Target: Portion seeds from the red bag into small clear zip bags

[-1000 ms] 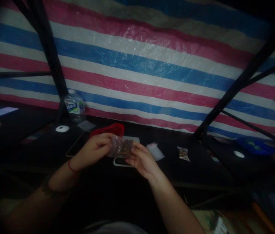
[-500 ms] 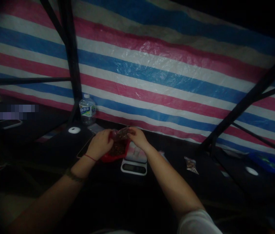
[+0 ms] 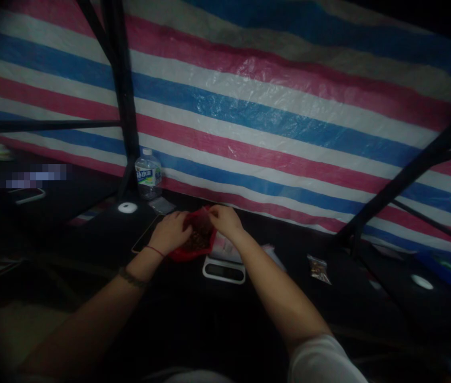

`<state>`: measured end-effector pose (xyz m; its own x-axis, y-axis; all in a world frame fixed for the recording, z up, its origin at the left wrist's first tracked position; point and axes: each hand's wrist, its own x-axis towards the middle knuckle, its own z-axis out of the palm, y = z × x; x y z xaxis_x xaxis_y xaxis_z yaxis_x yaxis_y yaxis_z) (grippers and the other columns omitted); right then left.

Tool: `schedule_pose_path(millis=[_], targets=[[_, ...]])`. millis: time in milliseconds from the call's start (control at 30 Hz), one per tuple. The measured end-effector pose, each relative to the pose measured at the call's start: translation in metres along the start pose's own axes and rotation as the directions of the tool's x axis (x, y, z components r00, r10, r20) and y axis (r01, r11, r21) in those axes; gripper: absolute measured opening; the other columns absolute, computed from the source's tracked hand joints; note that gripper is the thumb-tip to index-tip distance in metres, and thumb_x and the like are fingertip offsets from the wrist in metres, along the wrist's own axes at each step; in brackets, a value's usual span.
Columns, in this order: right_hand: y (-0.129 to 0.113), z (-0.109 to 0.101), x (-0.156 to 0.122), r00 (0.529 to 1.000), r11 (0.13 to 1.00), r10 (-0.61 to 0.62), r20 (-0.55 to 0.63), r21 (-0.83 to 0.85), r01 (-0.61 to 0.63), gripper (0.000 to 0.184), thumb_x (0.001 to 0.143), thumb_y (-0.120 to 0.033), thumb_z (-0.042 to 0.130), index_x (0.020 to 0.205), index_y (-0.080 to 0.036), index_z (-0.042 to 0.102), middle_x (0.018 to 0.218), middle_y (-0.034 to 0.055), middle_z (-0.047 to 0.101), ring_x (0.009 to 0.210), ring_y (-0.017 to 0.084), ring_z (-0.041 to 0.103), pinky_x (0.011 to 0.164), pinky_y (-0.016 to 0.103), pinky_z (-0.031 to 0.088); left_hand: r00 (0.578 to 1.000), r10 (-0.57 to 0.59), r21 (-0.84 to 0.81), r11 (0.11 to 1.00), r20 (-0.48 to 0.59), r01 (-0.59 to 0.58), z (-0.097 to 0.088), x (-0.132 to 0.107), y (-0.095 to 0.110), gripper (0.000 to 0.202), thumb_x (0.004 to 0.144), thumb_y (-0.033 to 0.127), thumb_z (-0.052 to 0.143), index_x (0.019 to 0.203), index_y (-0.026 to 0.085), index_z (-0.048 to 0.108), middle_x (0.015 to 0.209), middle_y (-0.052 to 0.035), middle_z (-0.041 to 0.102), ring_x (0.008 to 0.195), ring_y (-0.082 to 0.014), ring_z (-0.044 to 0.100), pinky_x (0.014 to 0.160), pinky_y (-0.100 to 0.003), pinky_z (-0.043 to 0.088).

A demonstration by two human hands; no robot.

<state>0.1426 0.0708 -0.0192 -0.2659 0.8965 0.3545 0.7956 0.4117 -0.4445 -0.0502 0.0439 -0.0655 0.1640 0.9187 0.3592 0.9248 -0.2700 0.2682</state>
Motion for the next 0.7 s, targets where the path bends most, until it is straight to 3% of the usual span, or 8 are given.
schedule_pose_path(millis=[300, 433, 567, 700], targets=[[-0.006, -0.004, -0.005, 0.994, 0.999, 0.022, -0.107, -0.035, -0.025, 0.023, 0.085, -0.023, 0.052, 0.101, -0.020, 0.069, 0.096, 0.0084, 0.073, 0.088, 0.023, 0.067, 0.077, 0.032, 0.048, 1.000, 0.022, -0.013, 1.000, -0.019, -0.023, 0.003, 0.000, -0.002, 0.044, 0.085, 0.029, 0.046, 0.126, 0.015, 0.050, 0.118, -0.0142, 0.060, 0.109, -0.0289, 0.057, 0.093, -0.040, 0.045], [-0.006, -0.001, -0.008, 0.995, 0.999, 0.019, -0.098, -0.030, -0.022, 0.021, 0.083, -0.022, 0.054, 0.099, -0.020, 0.069, 0.093, 0.0078, 0.073, 0.085, 0.023, 0.068, 0.077, 0.032, 0.048, 0.999, 0.031, -0.040, 0.999, -0.045, -0.033, 0.003, 0.002, -0.002, 0.044, 0.084, 0.026, 0.045, 0.126, 0.014, 0.051, 0.120, -0.0137, 0.060, 0.111, -0.0282, 0.056, 0.096, -0.040, 0.044], [0.002, 0.001, -0.012, 0.995, 0.997, 0.045, -0.087, 0.068, -0.040, 0.021, 0.082, -0.020, 0.055, 0.098, -0.020, 0.068, 0.091, 0.0054, 0.073, 0.082, 0.019, 0.067, 0.075, 0.030, 0.048, 0.990, 0.074, -0.103, 0.991, -0.121, -0.087, 0.000, 0.003, 0.001, 0.049, 0.082, 0.025, 0.046, 0.129, 0.010, 0.048, 0.127, -0.0147, 0.058, 0.117, -0.0281, 0.053, 0.103, -0.040, 0.039], [0.010, 0.002, -0.019, 0.994, 0.974, 0.029, -0.105, 0.226, -0.004, 0.018, 0.079, -0.021, 0.056, 0.093, -0.019, 0.066, 0.090, 0.0041, 0.072, 0.080, 0.017, 0.066, 0.075, 0.029, 0.049, 0.984, 0.128, -0.180, 0.972, -0.123, -0.149, -0.005, 0.003, 0.004, 0.058, 0.078, 0.027, 0.052, 0.133, 0.011, 0.045, 0.132, -0.0136, 0.055, 0.121, -0.0283, 0.050, 0.104, -0.041, 0.038]])
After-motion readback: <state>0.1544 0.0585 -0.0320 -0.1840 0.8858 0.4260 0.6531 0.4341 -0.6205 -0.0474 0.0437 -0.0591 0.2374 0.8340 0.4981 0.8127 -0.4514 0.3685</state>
